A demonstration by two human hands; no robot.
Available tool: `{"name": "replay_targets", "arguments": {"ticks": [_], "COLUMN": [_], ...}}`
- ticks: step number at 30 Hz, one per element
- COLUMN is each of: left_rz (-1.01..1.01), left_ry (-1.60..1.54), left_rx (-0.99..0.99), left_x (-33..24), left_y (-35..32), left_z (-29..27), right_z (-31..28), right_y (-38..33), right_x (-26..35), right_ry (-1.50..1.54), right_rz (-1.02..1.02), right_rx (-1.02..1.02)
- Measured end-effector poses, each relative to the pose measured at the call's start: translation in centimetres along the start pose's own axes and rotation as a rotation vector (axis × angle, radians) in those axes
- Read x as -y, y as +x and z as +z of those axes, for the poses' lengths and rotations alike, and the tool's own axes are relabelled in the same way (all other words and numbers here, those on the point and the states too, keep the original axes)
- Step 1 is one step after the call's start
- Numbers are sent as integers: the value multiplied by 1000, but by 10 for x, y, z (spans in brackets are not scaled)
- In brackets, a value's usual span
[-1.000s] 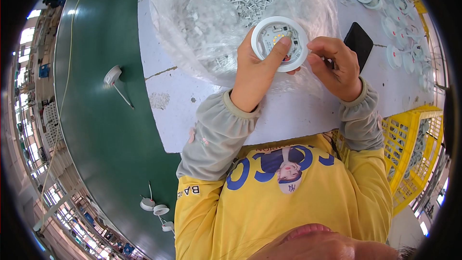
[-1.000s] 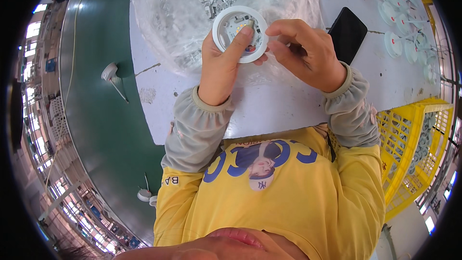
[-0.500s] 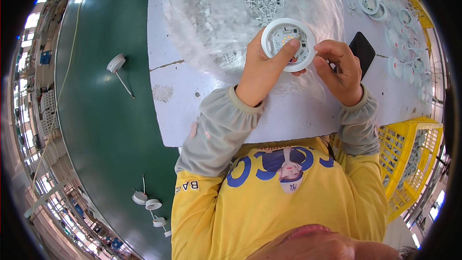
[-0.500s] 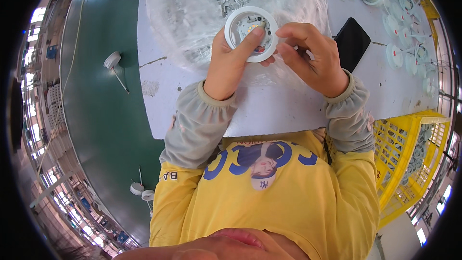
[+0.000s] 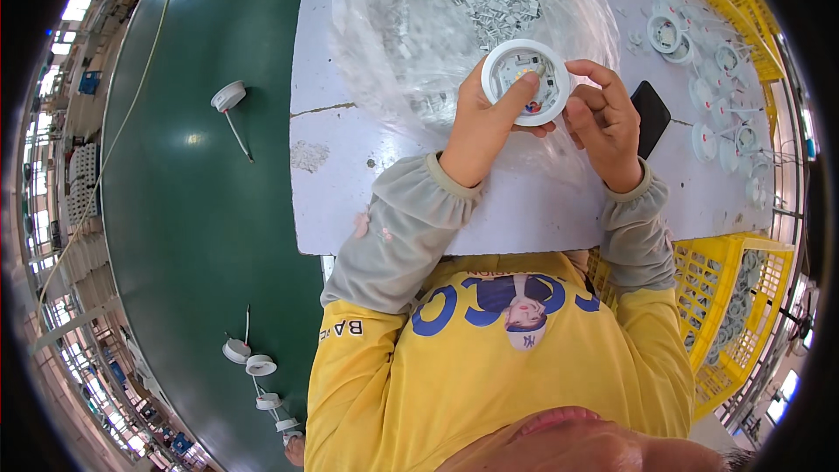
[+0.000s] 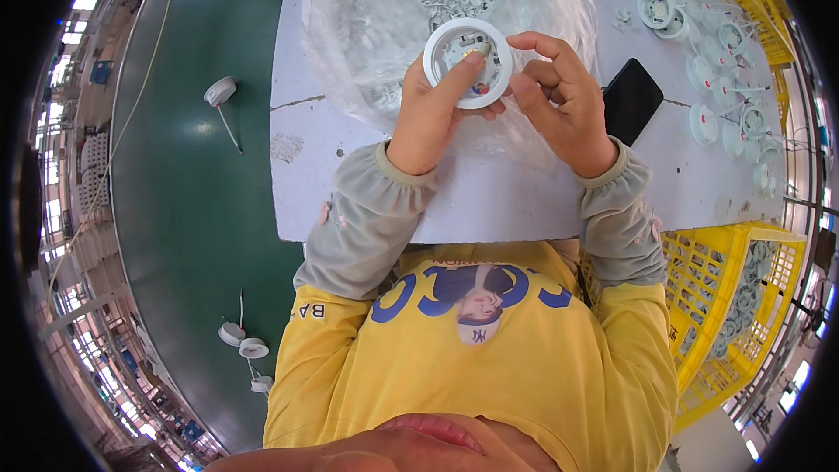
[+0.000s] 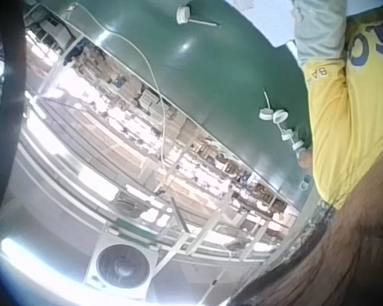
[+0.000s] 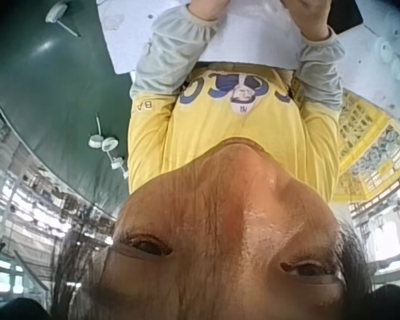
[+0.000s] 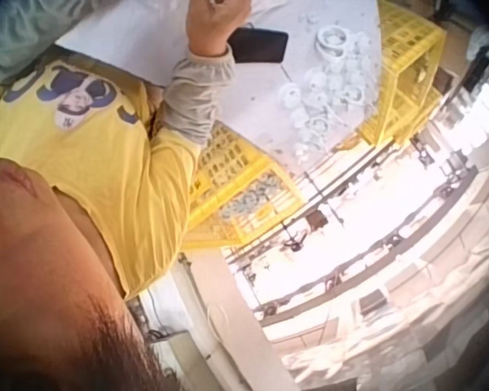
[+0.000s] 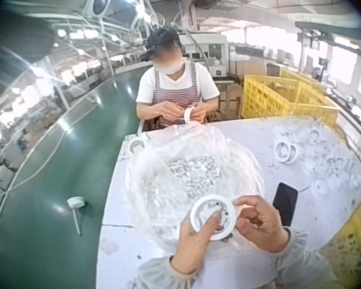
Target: The person assembles LED light fixtures by inserting small plastic components into round lamp housings and placing the assembled units onto a conveyor belt by hand.
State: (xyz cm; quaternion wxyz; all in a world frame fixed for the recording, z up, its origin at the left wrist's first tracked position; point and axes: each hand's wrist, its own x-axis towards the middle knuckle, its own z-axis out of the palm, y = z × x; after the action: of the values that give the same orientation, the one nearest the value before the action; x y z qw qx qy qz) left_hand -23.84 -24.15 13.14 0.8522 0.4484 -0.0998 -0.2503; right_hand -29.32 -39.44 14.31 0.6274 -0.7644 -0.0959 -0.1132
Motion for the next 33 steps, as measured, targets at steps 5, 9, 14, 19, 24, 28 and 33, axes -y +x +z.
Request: {"name": "replay_targets", "arguments": {"ticks": [5,9,14,19,24,28,33], "left_rz": [-16,-48,-47,-60,-65,-45,-27], "left_ry": [-111,-84,-175,-119,-78,16,34], "left_rx": [-12,32,28,17,20,0,11], "left_x": [1,1,6,4,7,7,7], "left_y": [1,4,9,10,10,8,7], "left_z": [-4,-11,-14,-11,-9,-7,-8], "right_z": [3,-6,-10,-12,-15,-13,-14], "right_y": [6,17,35,36,34,31,30], "right_x": [-3,-6,-14,-20,-30,-23,-29], "right_ry": [16,-174,-196,-106,-269,-396,-476], "right_rz": [53,37,78,114,-45,-39,-132], "right_rx": [-17,49,83,98,110,101,92]}}
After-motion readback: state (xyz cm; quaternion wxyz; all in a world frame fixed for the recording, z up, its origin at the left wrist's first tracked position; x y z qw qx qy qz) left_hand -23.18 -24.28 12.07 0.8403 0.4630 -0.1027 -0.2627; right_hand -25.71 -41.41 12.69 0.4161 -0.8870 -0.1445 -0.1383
